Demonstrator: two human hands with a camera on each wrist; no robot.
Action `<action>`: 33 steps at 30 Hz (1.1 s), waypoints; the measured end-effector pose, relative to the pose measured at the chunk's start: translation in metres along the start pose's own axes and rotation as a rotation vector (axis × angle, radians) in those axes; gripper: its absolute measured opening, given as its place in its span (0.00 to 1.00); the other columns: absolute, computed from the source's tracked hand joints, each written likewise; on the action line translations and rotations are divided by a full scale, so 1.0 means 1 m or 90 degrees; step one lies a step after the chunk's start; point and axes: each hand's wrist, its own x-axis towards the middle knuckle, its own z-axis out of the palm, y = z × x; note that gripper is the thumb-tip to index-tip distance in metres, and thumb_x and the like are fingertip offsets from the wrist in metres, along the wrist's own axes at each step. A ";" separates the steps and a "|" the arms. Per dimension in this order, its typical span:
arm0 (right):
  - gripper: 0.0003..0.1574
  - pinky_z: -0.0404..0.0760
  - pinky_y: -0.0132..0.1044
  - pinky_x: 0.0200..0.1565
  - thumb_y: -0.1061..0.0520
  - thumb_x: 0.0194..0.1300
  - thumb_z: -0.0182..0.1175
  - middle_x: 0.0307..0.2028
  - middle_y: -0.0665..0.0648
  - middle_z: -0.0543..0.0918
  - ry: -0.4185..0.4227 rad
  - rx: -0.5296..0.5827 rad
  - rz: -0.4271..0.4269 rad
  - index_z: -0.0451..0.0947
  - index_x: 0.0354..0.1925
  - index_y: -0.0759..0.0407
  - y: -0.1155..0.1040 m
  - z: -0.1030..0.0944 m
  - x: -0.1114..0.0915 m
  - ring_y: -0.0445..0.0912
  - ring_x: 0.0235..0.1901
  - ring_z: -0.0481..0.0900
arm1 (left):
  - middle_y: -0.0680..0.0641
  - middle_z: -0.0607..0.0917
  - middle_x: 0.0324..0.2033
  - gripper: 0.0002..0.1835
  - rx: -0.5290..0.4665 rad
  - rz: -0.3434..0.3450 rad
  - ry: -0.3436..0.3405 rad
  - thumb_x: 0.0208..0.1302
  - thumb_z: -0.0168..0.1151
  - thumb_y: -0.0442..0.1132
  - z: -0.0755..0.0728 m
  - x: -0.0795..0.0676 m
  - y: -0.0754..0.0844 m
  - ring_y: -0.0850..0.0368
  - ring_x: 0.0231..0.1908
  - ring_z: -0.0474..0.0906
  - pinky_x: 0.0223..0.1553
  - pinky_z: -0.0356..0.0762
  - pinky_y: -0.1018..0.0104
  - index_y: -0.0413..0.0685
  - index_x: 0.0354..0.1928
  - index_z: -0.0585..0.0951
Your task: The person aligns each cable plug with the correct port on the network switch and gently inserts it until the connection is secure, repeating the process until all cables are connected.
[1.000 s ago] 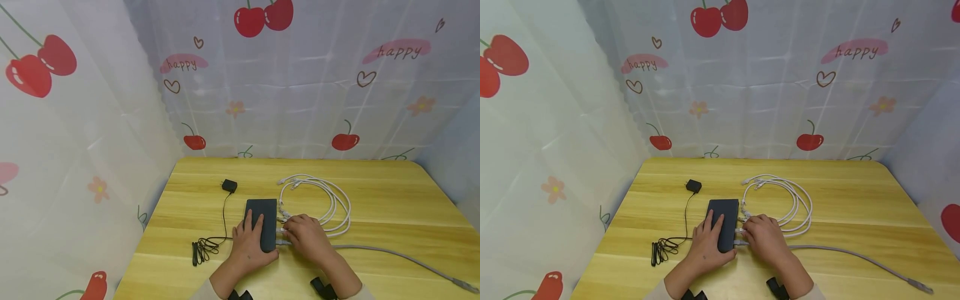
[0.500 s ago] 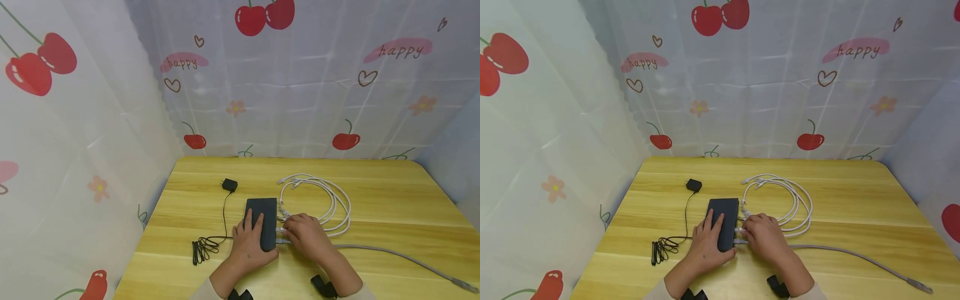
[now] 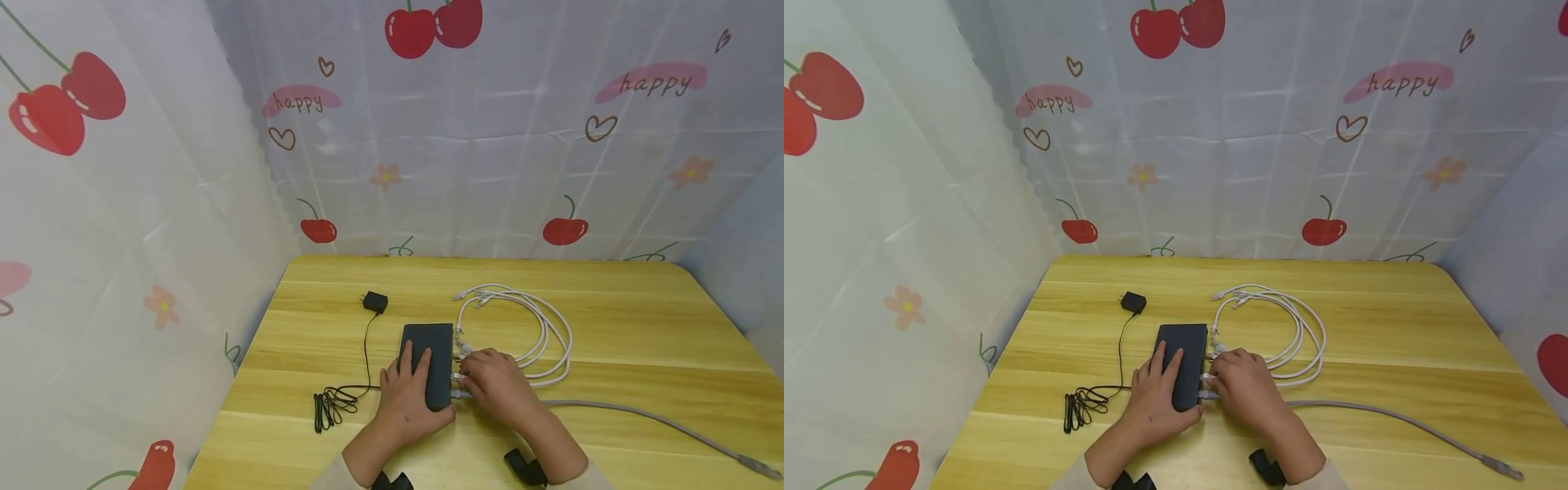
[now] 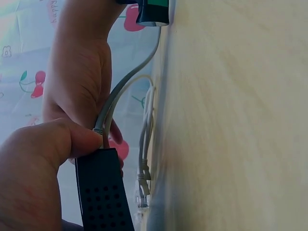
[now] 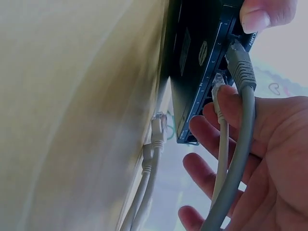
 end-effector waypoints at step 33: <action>0.06 0.67 0.72 0.55 0.63 0.55 0.73 0.68 0.69 0.70 0.000 0.142 -0.020 0.86 0.31 0.54 0.003 0.011 0.004 0.71 0.71 0.57 | 0.40 0.48 0.78 0.53 0.013 0.016 0.008 0.48 0.66 0.67 0.001 0.001 -0.002 0.27 0.68 0.57 0.61 0.63 0.35 0.59 0.77 0.61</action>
